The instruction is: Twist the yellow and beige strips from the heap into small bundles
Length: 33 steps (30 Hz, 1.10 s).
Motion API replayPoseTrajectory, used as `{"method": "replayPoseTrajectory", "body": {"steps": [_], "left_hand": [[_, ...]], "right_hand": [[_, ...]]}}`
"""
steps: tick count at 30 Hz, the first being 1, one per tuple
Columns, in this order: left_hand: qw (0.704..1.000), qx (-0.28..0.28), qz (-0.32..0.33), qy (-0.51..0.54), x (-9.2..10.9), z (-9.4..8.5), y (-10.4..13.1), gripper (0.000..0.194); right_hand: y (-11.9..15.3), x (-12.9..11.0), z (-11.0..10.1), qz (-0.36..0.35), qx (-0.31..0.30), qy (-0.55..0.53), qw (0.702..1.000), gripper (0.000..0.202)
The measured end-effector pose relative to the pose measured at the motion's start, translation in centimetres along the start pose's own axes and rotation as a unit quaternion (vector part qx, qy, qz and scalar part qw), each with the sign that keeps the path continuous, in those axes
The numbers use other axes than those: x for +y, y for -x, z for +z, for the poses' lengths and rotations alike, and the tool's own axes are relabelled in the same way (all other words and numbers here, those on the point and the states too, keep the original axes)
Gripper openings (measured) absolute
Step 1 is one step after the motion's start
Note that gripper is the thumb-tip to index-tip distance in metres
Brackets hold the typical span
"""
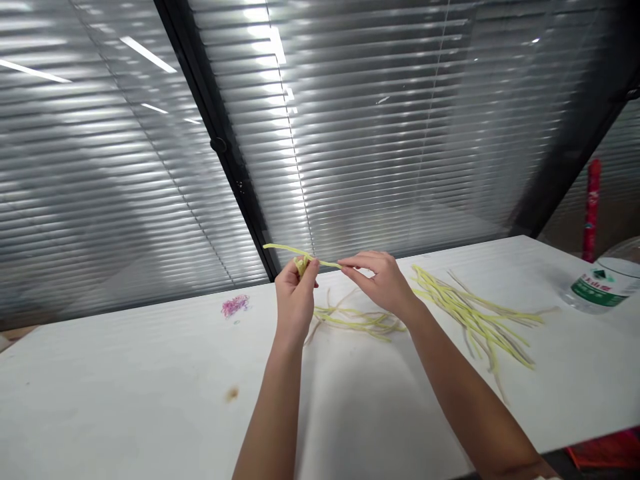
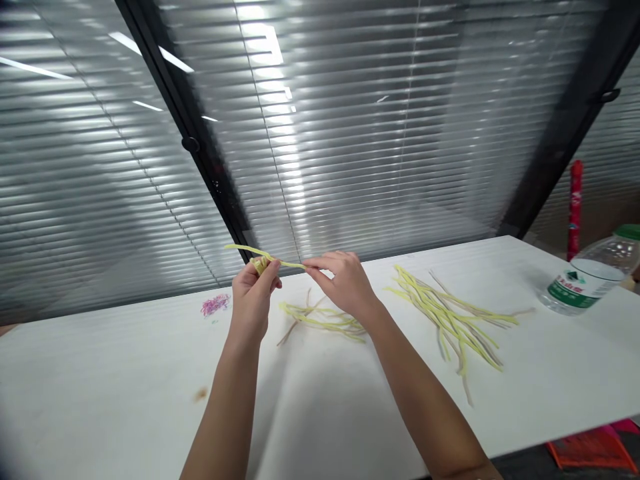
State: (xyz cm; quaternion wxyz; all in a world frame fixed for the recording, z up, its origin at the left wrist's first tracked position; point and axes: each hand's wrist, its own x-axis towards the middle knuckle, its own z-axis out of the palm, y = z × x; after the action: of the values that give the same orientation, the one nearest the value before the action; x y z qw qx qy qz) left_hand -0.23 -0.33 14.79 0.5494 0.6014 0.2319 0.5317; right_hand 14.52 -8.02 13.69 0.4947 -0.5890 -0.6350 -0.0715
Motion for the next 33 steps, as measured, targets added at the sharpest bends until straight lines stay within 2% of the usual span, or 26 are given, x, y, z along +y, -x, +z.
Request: {"method": "replayPoseTrajectory", "body": {"steps": [4,10,16,25,29,33], "left_hand": [[1.0,-0.005,-0.01,0.004,0.3,0.0,0.1,0.018],[0.998,-0.024,-0.046,0.022,0.6,0.2,0.3,0.018],[0.991,-0.048,-0.095,0.085,1.3,0.6,0.6,0.02],[0.978,-0.103,-0.114,0.139,2.2,0.9,1.4,0.021],[0.982,-0.106,-0.104,0.118,2.4,0.7,1.6,0.027],[0.979,-0.095,-0.134,0.123,2.3,0.6,1.3,0.029]], "right_hand": [[0.0,-0.3,0.2,-0.009,0.019,-0.021,1.0,0.018],[0.1,-0.5,0.7,0.036,0.044,-0.053,0.997,0.021],[0.0,-0.6,0.7,0.046,0.112,-0.108,0.987,0.016],[-0.2,-0.8,0.5,0.017,0.111,-0.158,0.981,0.013],[-0.3,-0.6,0.8,0.062,0.125,-0.242,0.96,0.011],[-0.3,-0.8,0.8,0.141,0.118,-0.367,0.912,0.015]]}}
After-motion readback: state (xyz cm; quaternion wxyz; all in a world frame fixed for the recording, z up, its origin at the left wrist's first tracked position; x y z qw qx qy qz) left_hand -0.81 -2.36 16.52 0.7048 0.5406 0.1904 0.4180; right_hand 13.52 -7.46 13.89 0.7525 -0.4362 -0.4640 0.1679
